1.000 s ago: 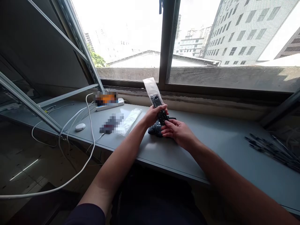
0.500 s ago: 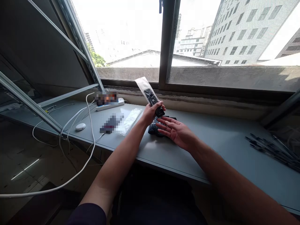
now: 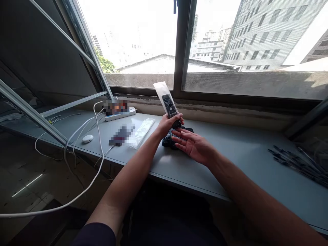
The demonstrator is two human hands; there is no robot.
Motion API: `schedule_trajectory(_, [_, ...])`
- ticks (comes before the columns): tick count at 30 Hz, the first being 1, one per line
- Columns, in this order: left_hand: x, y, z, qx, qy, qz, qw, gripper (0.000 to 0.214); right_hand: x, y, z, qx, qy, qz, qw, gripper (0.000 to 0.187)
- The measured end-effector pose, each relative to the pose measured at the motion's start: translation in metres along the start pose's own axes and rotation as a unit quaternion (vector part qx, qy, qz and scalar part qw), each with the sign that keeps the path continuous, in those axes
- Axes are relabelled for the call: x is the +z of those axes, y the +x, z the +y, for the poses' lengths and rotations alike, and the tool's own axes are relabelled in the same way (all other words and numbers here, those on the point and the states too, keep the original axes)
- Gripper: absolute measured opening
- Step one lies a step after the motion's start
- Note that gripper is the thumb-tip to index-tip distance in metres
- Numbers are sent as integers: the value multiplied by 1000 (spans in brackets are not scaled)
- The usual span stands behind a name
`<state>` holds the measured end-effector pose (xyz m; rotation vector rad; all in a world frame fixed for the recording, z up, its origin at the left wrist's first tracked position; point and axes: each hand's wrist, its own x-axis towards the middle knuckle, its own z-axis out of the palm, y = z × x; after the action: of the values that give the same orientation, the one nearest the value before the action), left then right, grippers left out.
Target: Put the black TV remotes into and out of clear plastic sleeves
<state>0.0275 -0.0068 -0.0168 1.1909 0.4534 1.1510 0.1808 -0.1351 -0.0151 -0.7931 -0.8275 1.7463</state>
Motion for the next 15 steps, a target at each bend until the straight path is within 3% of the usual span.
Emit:
schedule_trajectory(7, [3,-2,-6,-24,54,-47,997,58,6,-3,-4,-25,5,16,1000,32])
schedule_trajectory(15, [2,-1,-8,-28,46,-28,998,54,13,-6,-7,-36,34,21,999,35])
